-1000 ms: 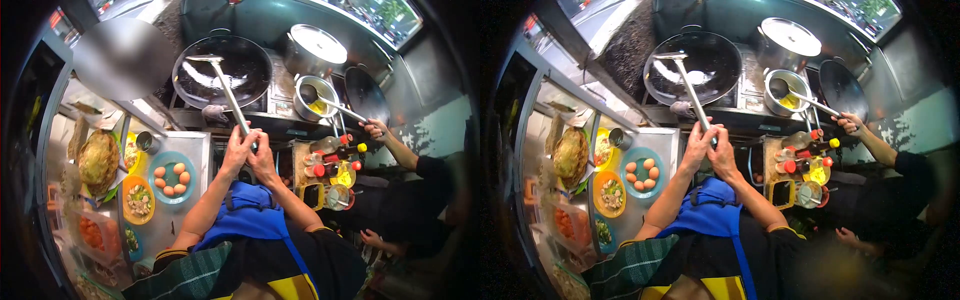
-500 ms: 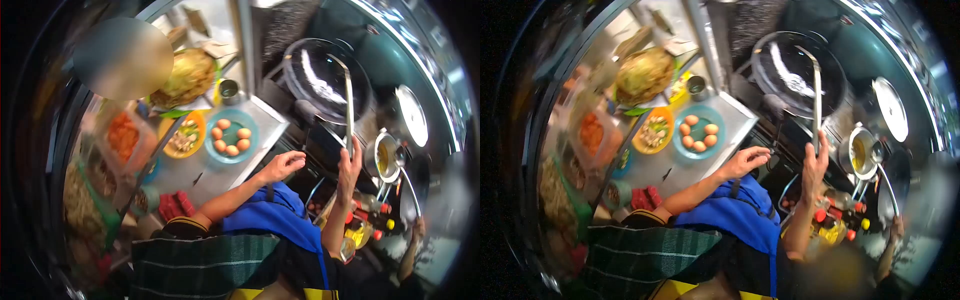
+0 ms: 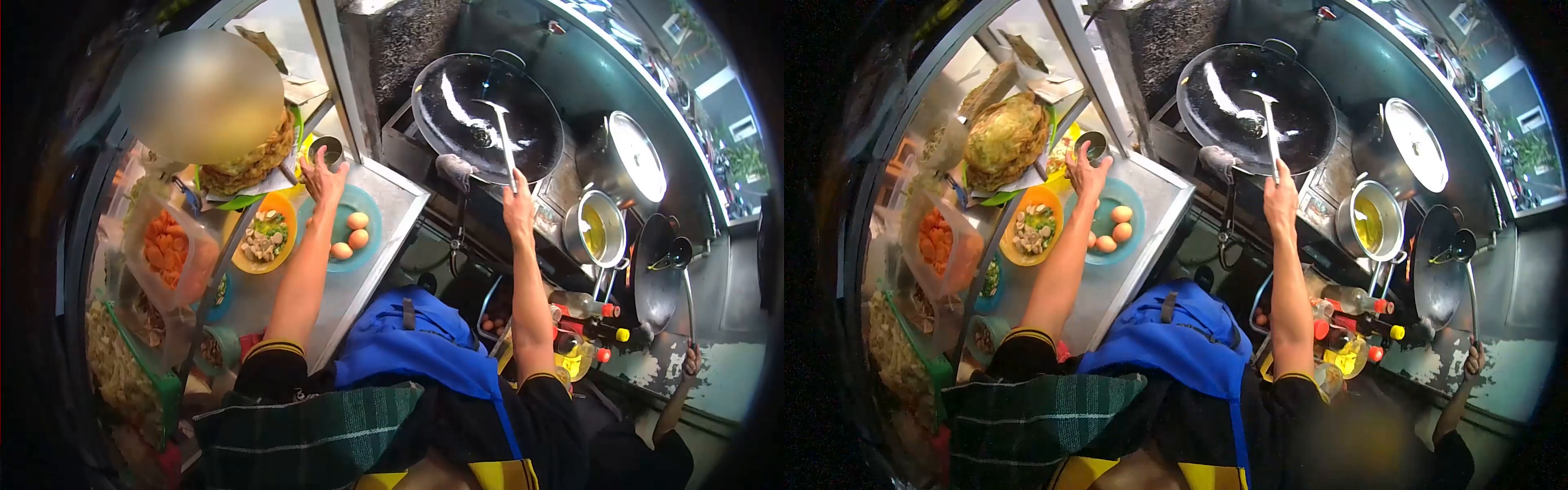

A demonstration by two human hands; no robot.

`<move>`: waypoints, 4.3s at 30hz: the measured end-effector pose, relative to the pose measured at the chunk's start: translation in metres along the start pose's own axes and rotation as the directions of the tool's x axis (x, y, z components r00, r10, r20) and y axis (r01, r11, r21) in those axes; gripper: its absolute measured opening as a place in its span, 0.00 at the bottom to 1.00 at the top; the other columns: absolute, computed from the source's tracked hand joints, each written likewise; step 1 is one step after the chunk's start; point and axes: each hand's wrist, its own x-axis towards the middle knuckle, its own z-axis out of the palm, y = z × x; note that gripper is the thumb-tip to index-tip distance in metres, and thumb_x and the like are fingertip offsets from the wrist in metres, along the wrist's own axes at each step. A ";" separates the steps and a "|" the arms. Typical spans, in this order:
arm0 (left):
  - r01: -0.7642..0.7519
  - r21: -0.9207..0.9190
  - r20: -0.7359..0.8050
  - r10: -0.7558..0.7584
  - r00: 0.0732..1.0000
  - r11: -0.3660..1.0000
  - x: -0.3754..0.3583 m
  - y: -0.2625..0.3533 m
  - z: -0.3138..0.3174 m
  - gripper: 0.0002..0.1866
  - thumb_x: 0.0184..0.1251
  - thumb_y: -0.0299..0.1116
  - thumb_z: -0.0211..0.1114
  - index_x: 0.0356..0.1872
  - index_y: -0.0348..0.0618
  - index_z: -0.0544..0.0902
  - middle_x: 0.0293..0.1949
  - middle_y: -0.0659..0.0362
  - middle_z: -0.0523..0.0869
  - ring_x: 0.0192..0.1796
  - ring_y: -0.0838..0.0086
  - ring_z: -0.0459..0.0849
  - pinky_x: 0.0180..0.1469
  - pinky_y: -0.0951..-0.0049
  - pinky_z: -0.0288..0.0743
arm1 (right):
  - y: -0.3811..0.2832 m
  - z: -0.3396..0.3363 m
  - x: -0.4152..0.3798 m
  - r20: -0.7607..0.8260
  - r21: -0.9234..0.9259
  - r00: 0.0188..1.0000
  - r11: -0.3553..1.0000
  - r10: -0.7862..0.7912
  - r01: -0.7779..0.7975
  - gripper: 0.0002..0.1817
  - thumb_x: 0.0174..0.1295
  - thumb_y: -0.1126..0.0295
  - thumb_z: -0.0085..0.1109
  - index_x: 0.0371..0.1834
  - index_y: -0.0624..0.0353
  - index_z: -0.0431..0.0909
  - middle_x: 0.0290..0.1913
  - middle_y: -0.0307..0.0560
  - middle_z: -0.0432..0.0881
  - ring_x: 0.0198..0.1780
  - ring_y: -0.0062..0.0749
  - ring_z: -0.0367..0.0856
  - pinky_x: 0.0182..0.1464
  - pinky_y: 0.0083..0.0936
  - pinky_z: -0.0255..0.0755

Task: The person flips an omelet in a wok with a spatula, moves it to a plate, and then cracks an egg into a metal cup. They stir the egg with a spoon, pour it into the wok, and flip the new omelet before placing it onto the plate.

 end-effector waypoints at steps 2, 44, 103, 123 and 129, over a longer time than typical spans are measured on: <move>0.029 0.028 0.058 -0.030 0.998 0.999 0.005 0.005 0.001 0.34 0.51 0.49 0.77 0.62 0.59 0.78 0.71 0.42 0.62 0.69 0.43 0.67 0.68 0.48 0.64 | 0.008 0.011 0.010 0.044 -0.088 0.999 0.996 0.028 -0.025 0.26 0.66 0.71 0.55 0.69 0.51 0.68 0.53 0.62 0.82 0.56 0.58 0.81 0.58 0.47 0.73; -0.419 -0.264 -0.134 0.397 0.908 0.869 -0.122 -0.010 -0.163 0.26 0.45 0.37 0.83 0.40 0.44 0.75 0.60 0.38 0.70 0.63 0.45 0.73 0.61 0.54 0.72 | -0.157 0.119 -0.078 0.819 0.510 0.529 0.704 -0.222 -0.494 0.23 0.63 0.67 0.62 0.61 0.57 0.69 0.48 0.47 0.75 0.46 0.30 0.80 0.43 0.26 0.77; -0.171 -0.945 0.278 0.960 0.023 0.277 -0.411 0.200 -0.129 0.36 0.35 0.30 0.81 0.48 0.42 0.67 0.41 0.52 0.77 0.43 0.54 0.78 0.51 0.61 0.75 | -0.092 -0.271 -0.335 0.154 -0.389 0.970 0.914 0.188 -0.115 0.21 0.72 0.52 0.53 0.53 0.56 0.63 0.40 0.63 0.75 0.39 0.64 0.80 0.39 0.53 0.73; -0.073 -0.988 0.143 0.986 -0.085 0.137 -0.480 0.219 -0.150 0.51 0.41 0.37 0.82 0.67 0.30 0.63 0.66 0.40 0.71 0.62 0.45 0.76 0.61 0.56 0.74 | -0.071 -0.305 -0.406 -0.024 -0.491 0.951 0.825 0.309 -0.281 0.28 0.71 0.48 0.54 0.65 0.50 0.61 0.40 0.65 0.79 0.37 0.65 0.82 0.37 0.54 0.76; -0.103 -0.982 0.166 0.982 -0.091 0.156 -0.482 0.210 -0.140 0.47 0.39 0.36 0.83 0.62 0.34 0.66 0.61 0.42 0.76 0.49 0.49 0.79 0.51 0.57 0.76 | -0.060 -0.299 -0.426 -0.194 -0.093 0.910 0.917 0.365 -0.388 0.24 0.68 0.61 0.61 0.62 0.58 0.65 0.47 0.63 0.78 0.48 0.59 0.81 0.48 0.44 0.76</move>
